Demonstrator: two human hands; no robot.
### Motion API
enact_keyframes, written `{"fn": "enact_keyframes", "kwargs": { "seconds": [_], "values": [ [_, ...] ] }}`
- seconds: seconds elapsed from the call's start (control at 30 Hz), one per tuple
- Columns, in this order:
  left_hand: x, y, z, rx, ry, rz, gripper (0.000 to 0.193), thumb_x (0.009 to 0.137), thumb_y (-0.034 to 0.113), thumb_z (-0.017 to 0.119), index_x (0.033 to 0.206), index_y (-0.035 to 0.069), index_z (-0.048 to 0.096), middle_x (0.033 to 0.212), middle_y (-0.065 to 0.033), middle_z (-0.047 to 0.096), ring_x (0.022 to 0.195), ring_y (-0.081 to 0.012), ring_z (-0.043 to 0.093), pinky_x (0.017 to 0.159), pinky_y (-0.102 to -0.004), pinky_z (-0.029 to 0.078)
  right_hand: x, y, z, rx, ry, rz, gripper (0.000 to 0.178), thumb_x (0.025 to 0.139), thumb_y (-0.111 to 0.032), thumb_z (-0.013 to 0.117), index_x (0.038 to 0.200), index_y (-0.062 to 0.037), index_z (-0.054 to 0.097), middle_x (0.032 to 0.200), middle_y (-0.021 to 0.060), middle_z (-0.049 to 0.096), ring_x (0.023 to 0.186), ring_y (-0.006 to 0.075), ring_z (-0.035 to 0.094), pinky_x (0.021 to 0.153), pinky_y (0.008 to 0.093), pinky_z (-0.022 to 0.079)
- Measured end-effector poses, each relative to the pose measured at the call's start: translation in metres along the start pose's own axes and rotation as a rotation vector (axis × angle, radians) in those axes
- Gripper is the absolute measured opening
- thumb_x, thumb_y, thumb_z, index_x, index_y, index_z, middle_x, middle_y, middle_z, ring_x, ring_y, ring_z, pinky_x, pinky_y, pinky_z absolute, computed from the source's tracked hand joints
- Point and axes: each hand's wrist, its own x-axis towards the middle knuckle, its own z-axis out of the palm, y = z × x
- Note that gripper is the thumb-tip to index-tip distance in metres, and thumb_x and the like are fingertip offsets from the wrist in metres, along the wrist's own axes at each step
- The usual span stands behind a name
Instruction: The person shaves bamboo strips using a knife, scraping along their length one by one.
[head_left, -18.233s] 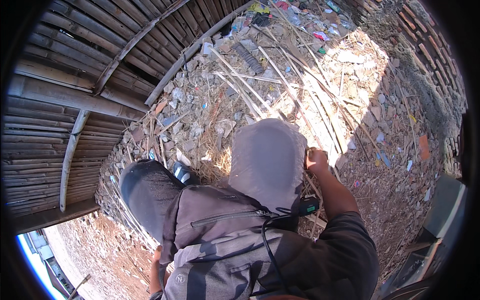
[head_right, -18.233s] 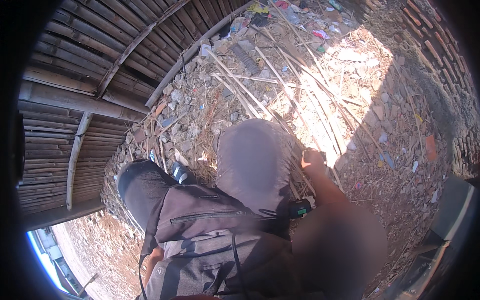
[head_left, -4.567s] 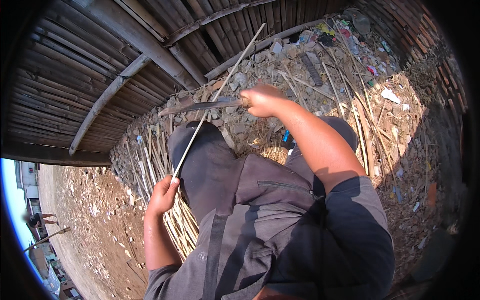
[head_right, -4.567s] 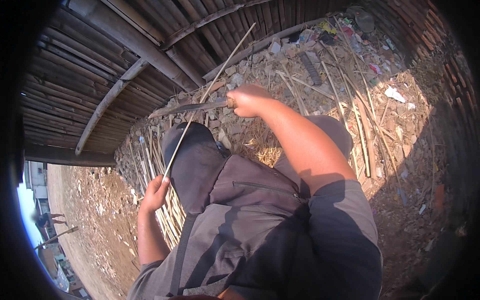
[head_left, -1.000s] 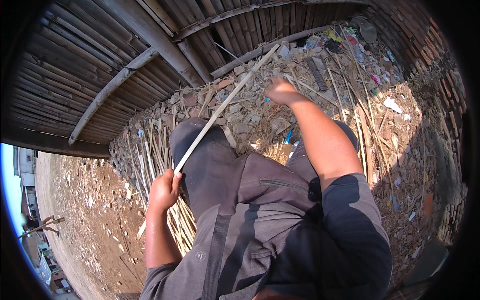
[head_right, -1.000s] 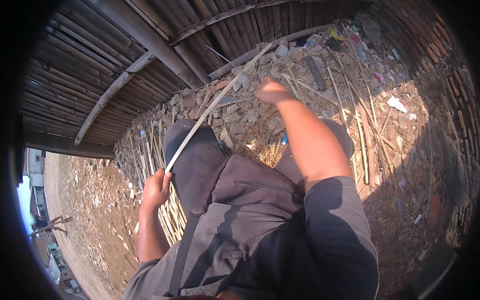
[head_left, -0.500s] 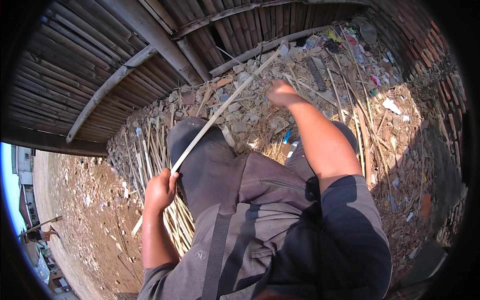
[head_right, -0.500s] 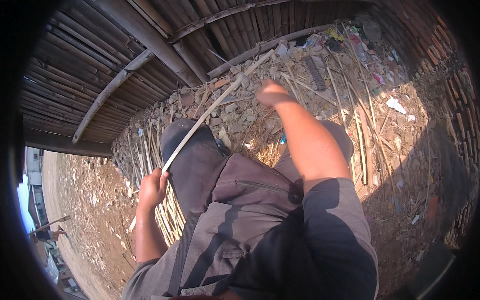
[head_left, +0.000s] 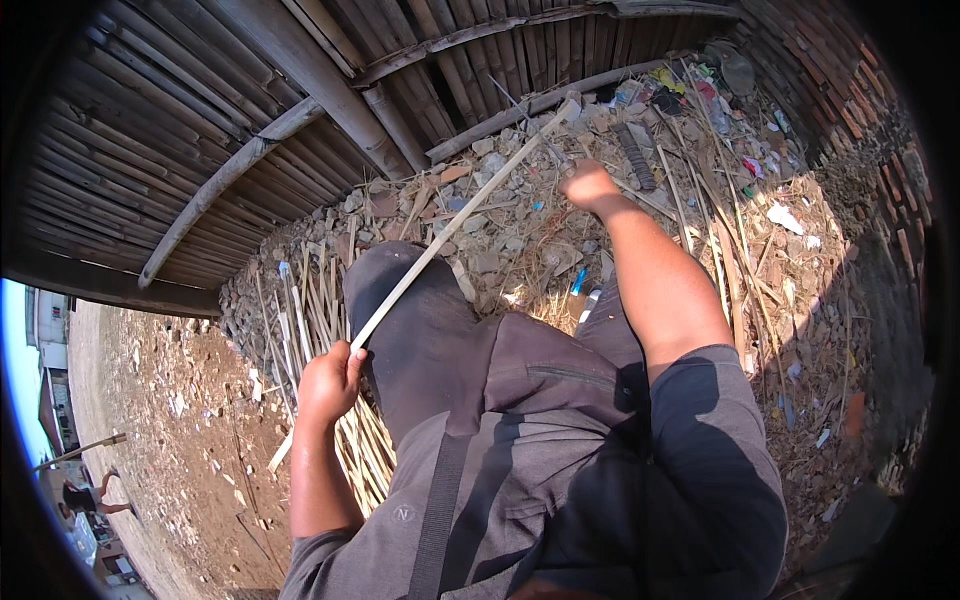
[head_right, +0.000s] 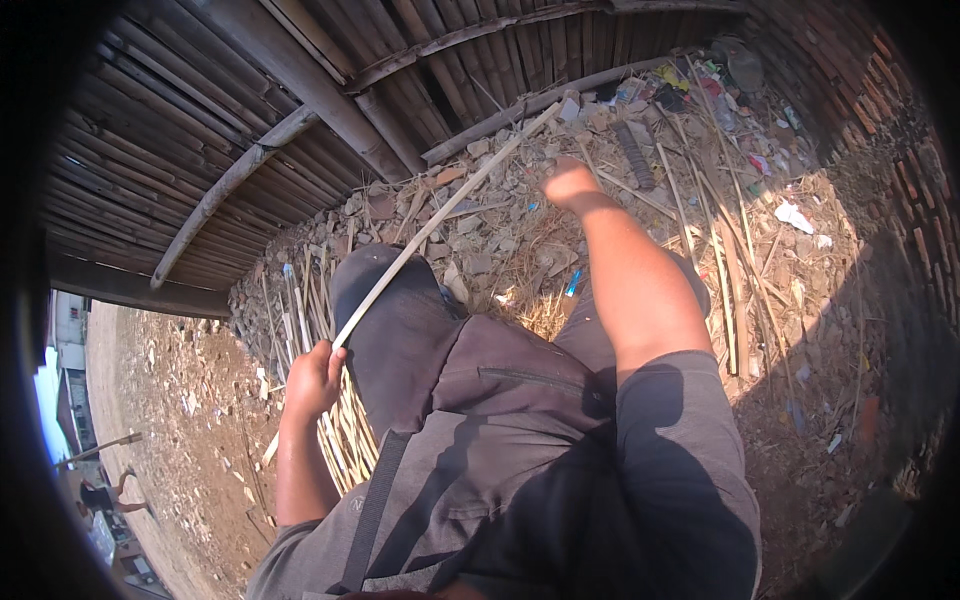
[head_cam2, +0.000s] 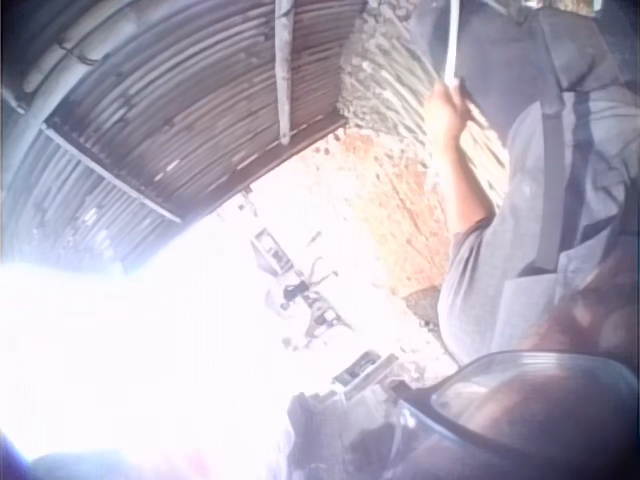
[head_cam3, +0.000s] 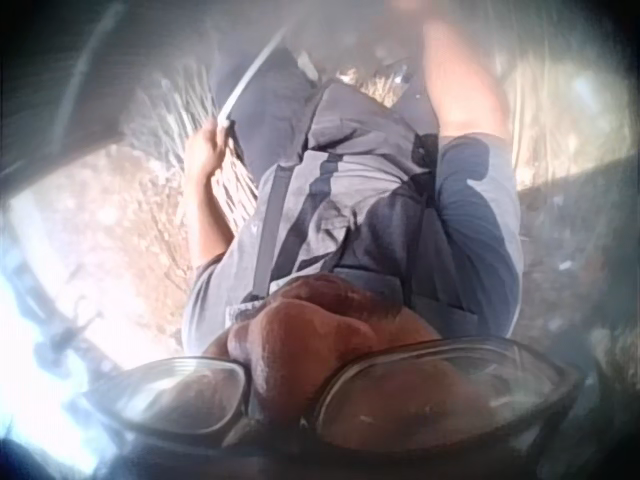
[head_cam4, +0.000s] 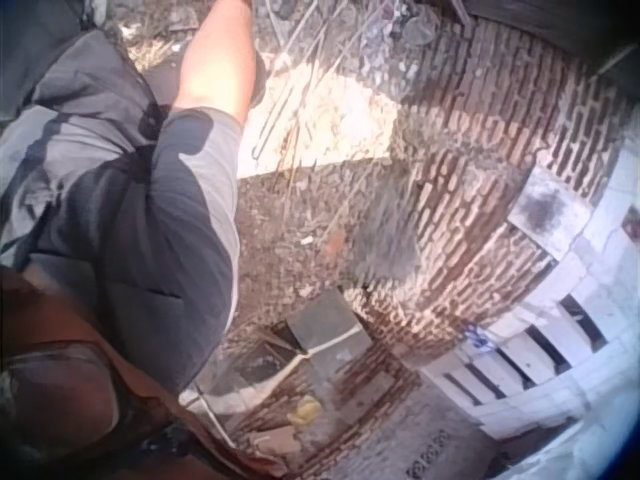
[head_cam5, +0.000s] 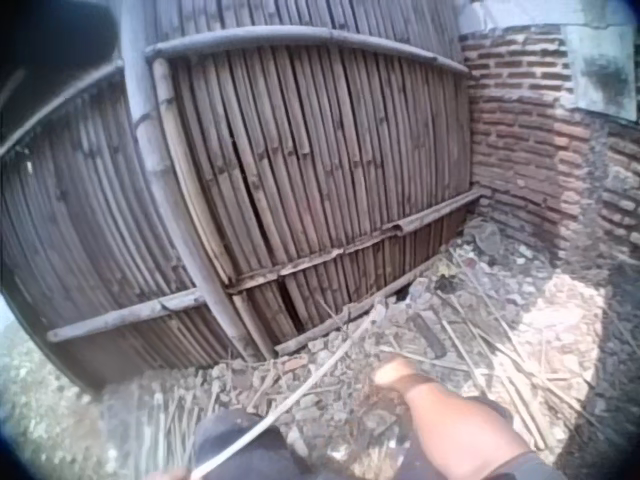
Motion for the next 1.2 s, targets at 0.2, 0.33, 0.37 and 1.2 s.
{"fn": "enact_keyframes", "kwargs": {
  "seconds": [0.2,0.33,0.37,1.2],
  "values": [
    [0.002,0.012,-0.004,-0.006,-0.043,0.005,0.04,0.101,0.037,0.06,0.079,0.004,0.051,0.064,-0.0227,0.058,0.065,-0.047,0.059,0.06,-0.0537,0.045,-0.062,-0.075,0.031,-0.129,-0.259,-0.301,0.033,0.081,-0.015,0.064,0.112,-0.0052,0.067,0.109,0.0212,0.071,0.105,0.0396,0.068,0.09,0.0482,0.054],
    [-0.001,0.004,0.0,0.003,-0.03,0.01,0.04,0.101,0.036,0.06,0.08,0.003,0.051,0.063,-0.0222,0.058,0.064,-0.0468,0.059,0.058,-0.0526,0.045,-0.096,-0.111,0.015,-0.352,-0.318,-0.597,0.026,0.078,-0.015,0.067,0.103,-0.0077,0.069,0.1,0.0216,0.071,0.099,0.0404,0.068,0.086,0.0504,0.054],
    [-0.003,-0.002,0.006,-0.054,-0.011,-0.011,0.04,0.101,0.035,0.06,0.08,0.003,0.051,0.063,-0.022,0.058,0.064,-0.0469,0.059,0.057,-0.0525,0.044,-0.085,-0.104,0.016,-0.258,-0.3,-0.501,0.027,0.079,-0.017,0.067,0.104,-0.007,0.07,0.101,0.0223,0.071,0.1,0.0403,0.068,0.086,0.0499,0.055],
    [-0.048,-0.075,0.01,-0.111,0.126,-0.086,0.035,0.104,0.031,0.052,0.084,0.002,0.051,0.066,-0.0241,0.059,0.063,-0.049,0.057,0.056,-0.0522,0.043,0.023,0.037,0.018,0.477,0.502,0.28,0.033,0.08,-0.02,0.074,0.102,0.0017,0.064,0.089,0.0183,0.072,0.082,0.0321,0.07,0.074,0.0442,0.055]
  ]
}}
